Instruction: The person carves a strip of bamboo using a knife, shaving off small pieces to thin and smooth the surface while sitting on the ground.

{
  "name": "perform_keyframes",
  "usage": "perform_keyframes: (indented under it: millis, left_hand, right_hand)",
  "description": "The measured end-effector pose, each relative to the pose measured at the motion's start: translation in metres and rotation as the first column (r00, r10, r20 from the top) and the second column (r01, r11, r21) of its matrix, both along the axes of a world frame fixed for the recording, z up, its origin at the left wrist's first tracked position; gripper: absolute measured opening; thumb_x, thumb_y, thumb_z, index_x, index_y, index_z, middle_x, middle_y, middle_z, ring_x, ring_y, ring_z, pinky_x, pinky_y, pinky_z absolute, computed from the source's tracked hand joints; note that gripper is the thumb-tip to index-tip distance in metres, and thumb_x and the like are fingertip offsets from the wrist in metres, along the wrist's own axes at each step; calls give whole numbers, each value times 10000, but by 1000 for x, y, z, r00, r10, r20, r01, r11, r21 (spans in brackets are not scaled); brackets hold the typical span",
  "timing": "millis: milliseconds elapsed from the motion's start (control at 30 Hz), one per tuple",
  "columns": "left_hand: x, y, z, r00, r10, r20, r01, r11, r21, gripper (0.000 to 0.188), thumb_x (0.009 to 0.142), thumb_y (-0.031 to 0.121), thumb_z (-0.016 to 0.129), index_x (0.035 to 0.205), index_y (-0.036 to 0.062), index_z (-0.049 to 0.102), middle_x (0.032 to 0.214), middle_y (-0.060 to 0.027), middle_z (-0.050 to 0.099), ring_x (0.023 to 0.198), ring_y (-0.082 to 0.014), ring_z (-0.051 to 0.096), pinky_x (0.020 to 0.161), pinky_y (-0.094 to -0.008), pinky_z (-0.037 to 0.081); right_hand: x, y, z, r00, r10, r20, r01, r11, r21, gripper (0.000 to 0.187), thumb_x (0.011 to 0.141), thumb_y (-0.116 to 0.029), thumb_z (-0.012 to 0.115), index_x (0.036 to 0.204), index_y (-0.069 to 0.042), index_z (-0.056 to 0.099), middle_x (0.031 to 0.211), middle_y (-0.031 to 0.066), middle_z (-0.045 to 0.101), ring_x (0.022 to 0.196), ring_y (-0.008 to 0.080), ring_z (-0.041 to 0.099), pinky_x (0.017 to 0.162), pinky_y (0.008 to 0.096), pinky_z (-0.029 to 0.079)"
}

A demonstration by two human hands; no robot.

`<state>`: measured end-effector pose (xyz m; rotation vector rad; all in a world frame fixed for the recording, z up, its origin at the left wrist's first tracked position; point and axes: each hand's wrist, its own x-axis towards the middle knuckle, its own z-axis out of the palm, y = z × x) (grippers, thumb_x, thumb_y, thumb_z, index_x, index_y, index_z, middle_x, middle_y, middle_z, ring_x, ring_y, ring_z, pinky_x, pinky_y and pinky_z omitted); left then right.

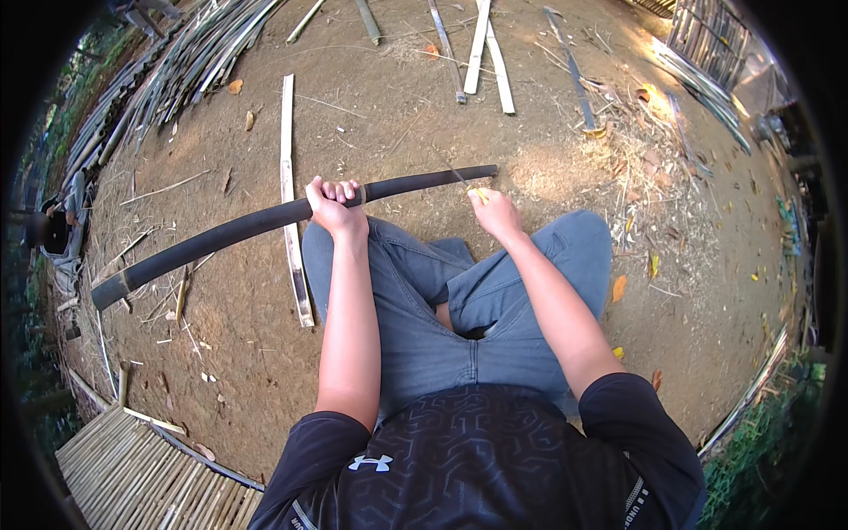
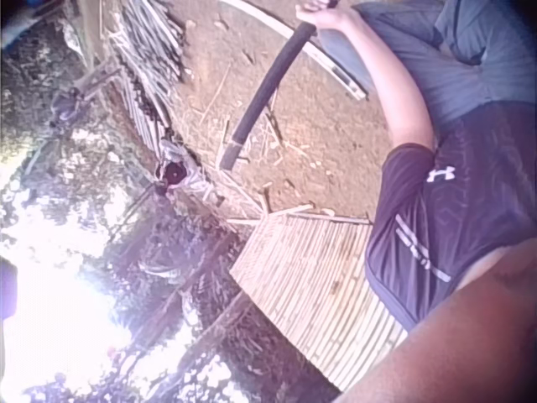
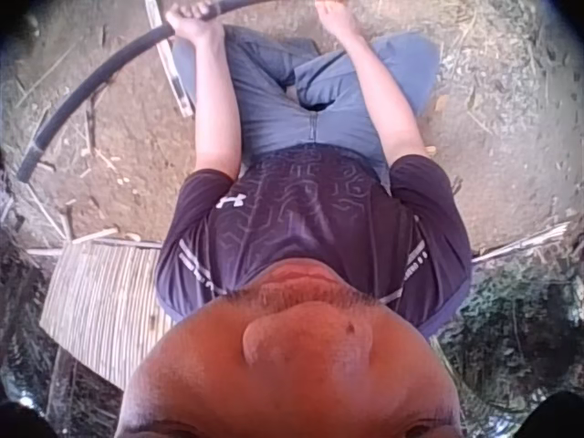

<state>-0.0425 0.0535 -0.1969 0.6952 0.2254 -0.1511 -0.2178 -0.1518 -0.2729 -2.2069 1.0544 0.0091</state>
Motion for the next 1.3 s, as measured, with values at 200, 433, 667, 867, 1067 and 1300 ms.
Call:
perform_keyframes:
  millis: [200,433,667,867,1067,1300]
  left_hand:
    - [-2,0,1,999,-31,20,31,999,-6,339,899,230,476,615,144,312,514,2,281,482,-160,354,610,-369,402]
    - [-3,-1,3,998,-44,40,44,999,14,338,896,223,489,613,142,321,510,1,283,470,-160,357,608,-371,407]
    - [-2,0,1,997,-56,53,54,998,43,347,907,227,498,616,138,332,518,-2,296,466,-163,364,616,-378,414]
    - [-5,-2,5,995,-75,62,73,997,37,354,906,223,486,606,148,314,516,2,285,469,-157,348,613,-371,409]
    - [-5,-2,6,995,-71,71,68,997,34,355,904,232,494,599,140,337,505,-7,306,462,-163,359,616,-373,407]
    - [-8,-3,9,993,-88,79,86,996,27,358,897,225,489,586,141,333,503,-6,297,450,-162,343,603,-376,404]
  right_hand:
    - [1,-22,-16,987,-116,-108,116,993,0,405,905,-469,514,999,-114,683,1016,187,683,967,386,646,834,482,500]
    - [3,-15,-12,988,-122,-99,118,992,-42,398,903,-463,512,1051,-115,636,993,178,687,956,384,650,831,497,495]
    - [6,10,13,980,54,190,-58,998,19,343,917,-398,541,1118,-126,598,900,179,684,877,370,663,746,466,506]
    - [6,52,57,916,63,397,-116,987,112,261,920,-311,584,1014,-76,648,759,188,664,752,372,666,647,444,495]
    - [8,84,78,917,120,380,-138,990,21,268,936,-282,543,982,-36,639,769,222,661,749,403,659,652,490,503]
    - [18,95,113,967,137,214,-143,990,14,272,942,-280,519,994,-57,666,805,229,672,784,418,663,683,501,533]
